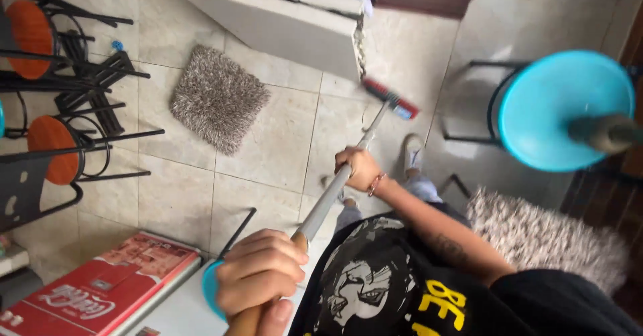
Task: The person tidies a room by moving decorative objects, rearranging cushions on chairs, wiping a table, and sweeping the floor.
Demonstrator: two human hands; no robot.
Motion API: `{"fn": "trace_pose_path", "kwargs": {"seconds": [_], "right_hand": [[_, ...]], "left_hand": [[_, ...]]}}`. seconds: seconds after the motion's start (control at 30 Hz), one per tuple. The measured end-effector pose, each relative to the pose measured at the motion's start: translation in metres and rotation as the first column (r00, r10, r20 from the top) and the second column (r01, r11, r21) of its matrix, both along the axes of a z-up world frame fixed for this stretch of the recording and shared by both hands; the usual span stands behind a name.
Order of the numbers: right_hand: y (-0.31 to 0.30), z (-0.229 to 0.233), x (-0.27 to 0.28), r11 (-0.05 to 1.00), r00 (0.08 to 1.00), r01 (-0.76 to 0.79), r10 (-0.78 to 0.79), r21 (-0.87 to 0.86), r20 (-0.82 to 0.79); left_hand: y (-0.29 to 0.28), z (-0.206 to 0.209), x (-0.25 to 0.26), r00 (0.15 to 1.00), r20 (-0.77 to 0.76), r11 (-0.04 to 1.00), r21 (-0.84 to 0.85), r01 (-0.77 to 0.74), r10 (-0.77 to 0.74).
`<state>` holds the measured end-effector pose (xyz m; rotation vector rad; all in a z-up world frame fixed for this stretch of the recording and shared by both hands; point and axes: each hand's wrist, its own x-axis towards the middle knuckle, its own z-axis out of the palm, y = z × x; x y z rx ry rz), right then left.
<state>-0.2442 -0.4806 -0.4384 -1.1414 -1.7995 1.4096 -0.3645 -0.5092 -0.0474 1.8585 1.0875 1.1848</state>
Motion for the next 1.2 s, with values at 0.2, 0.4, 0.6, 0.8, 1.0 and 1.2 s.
{"fn": "trace_pose_path", "kwargs": {"seconds": [0.2,0.4,0.6,0.8,1.0,1.2], "right_hand": [[0.019,-0.07,0.03,0.975,0.964,0.136,-0.171,0.175,0.205],[-0.008,-0.134,-0.03,0.99,0.871,-0.138,0.132,-0.021,0.474],[-0.036,-0.066,-0.245,0.994,0.994,-0.015,0.003,0.112,0.112],[-0.026,0.019,-0.313,0.995,0.996,0.089,-0.088,0.033,-0.029],[0.0,-0.038,-0.274,0.934,0.924,0.351,-0.357,0.062,0.136],[0.021,-0.056,-0.311,0.892,0.892,0.442,-0.448,0.099,0.054]], "left_hand": [[-0.034,-0.137,-0.104,0.977,0.214,0.999,0.046,0.01,-0.02],[-0.039,-0.138,-0.146,0.924,0.334,0.982,0.056,0.181,-0.189],[-0.015,0.028,-0.208,0.944,0.018,0.937,-0.115,0.329,-0.33],[-0.041,0.029,-0.263,0.71,-0.596,0.745,-0.262,-0.614,0.375],[-0.03,-0.066,-0.331,0.717,0.607,0.901,-0.43,-0.065,0.342],[0.027,0.006,-0.252,0.968,0.249,0.98,-0.193,0.057,-0.008]]}}
